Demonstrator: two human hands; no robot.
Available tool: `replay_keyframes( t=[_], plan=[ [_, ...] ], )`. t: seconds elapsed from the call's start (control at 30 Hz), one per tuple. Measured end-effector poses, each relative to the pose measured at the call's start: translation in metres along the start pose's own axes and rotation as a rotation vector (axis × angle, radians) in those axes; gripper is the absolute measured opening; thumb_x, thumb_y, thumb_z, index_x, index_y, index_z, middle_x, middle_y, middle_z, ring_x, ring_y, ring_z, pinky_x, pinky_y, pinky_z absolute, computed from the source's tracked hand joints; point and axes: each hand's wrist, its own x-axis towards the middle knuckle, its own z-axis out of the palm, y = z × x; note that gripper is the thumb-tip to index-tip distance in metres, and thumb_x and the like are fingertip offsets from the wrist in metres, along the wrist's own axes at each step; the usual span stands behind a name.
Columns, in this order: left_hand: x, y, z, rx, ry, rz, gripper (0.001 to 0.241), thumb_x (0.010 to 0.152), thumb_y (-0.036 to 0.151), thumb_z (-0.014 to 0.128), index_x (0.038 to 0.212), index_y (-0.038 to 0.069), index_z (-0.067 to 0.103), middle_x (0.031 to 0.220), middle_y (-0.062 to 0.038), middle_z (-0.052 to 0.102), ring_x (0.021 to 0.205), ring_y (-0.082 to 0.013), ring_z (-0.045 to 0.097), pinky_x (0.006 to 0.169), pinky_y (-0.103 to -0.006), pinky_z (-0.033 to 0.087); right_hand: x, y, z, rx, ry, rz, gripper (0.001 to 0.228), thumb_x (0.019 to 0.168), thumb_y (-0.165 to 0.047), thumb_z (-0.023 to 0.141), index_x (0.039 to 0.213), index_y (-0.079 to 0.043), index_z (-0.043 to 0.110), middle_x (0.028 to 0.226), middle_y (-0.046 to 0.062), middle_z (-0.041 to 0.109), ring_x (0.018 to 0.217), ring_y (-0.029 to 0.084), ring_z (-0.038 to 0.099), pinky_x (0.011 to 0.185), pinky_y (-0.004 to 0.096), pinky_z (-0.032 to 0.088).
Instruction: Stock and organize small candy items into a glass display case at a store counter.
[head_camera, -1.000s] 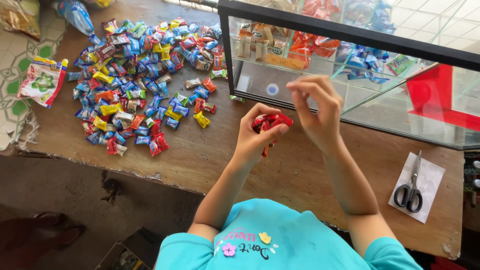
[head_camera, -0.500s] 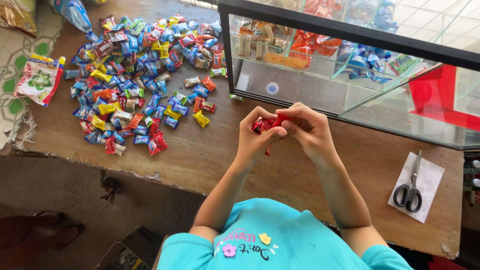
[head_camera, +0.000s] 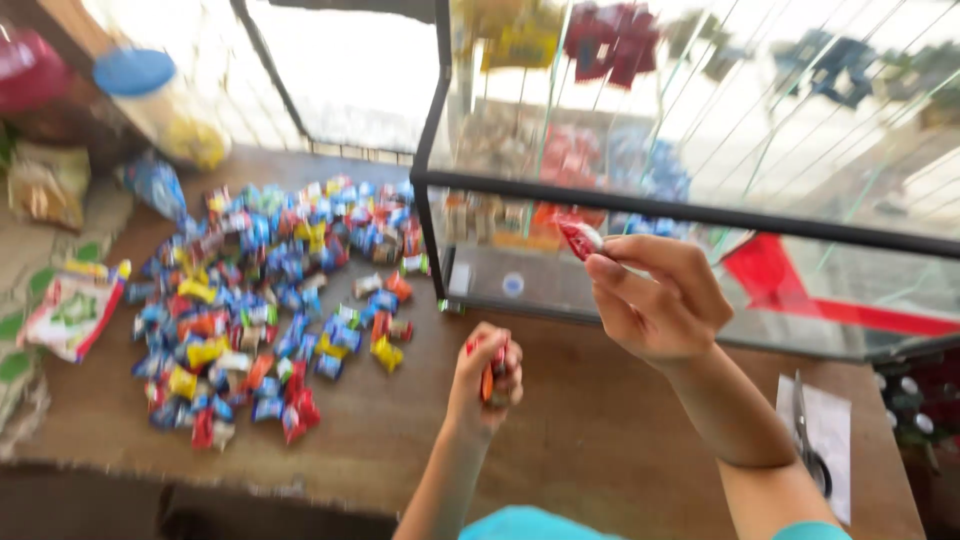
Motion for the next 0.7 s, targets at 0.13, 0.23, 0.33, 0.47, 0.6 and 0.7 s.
replay_keyframes(
  t=[0.13, 0.23, 0.33, 0.47, 0.6, 0.7],
  plan=[
    [0.0, -0.002, -0.001, 0.016, 0.079, -0.075, 0.014, 0.096, 0.022, 0.065, 0.091, 0.016, 0.053, 0.075, -0.003, 0.057, 0.049, -0.0093, 0.044, 0.038, -0.0245, 0.031, 0.063, 0.036, -0.008, -0.35, 0.118, -0.386, 0.021, 0.093, 0.004, 0.083, 0.11, -0.004, 0.075, 0.107, 0.015, 0.068, 0.089, 0.025, 0.071, 0.074, 0.034, 0.062],
    [0.002, 0.0, 0.003, 0.05, 0.11, -0.119, 0.016, 0.095, 0.021, 0.065, 0.09, 0.015, 0.051, 0.075, -0.003, 0.056, 0.048, -0.0096, 0.043, 0.039, -0.0246, 0.03, 0.109, 0.068, -0.012, -0.512, 0.153, -0.447, 0.022, 0.099, 0.004, 0.082, 0.118, -0.006, 0.076, 0.109, 0.012, 0.067, 0.093, 0.023, 0.072, 0.077, 0.033, 0.062],
    [0.006, 0.002, 0.009, 0.076, 0.109, -0.131, 0.018, 0.095, 0.02, 0.066, 0.089, 0.013, 0.051, 0.074, -0.004, 0.056, 0.048, -0.0095, 0.043, 0.038, -0.024, 0.029, 0.145, 0.105, -0.009, -0.525, 0.164, -0.421, 0.021, 0.107, 0.005, 0.079, 0.125, -0.007, 0.075, 0.113, 0.009, 0.064, 0.098, 0.019, 0.073, 0.081, 0.03, 0.064],
    [0.009, -0.003, 0.014, 0.118, 0.04, -0.1, 0.022, 0.095, 0.018, 0.068, 0.086, 0.012, 0.049, 0.072, -0.006, 0.056, 0.046, -0.0103, 0.043, 0.038, -0.0254, 0.03, 0.168, 0.144, 0.0, -0.513, 0.156, -0.376, 0.022, 0.108, 0.006, 0.073, 0.126, -0.005, 0.072, 0.114, 0.007, 0.061, 0.097, 0.015, 0.073, 0.074, 0.023, 0.063],
    [0.014, -0.003, 0.023, 0.137, 0.029, -0.121, 0.022, 0.094, 0.016, 0.068, 0.084, 0.01, 0.05, 0.071, -0.006, 0.057, 0.046, -0.01, 0.044, 0.037, -0.0235, 0.029, 0.173, 0.161, 0.009, -0.464, 0.134, -0.277, 0.015, 0.11, 0.0, 0.077, 0.124, -0.006, 0.074, 0.111, 0.009, 0.066, 0.094, 0.016, 0.074, 0.073, 0.027, 0.062],
    [0.018, -0.001, 0.031, 0.146, 0.04, -0.11, 0.023, 0.095, 0.017, 0.068, 0.084, 0.01, 0.05, 0.072, -0.006, 0.057, 0.046, -0.0109, 0.044, 0.038, -0.0259, 0.032, 0.175, 0.161, 0.008, -0.834, -0.108, -0.081, 0.032, 0.091, -0.022, 0.085, 0.12, -0.01, 0.076, 0.108, 0.009, 0.075, 0.094, 0.023, 0.073, 0.07, 0.036, 0.057]
  ],
)
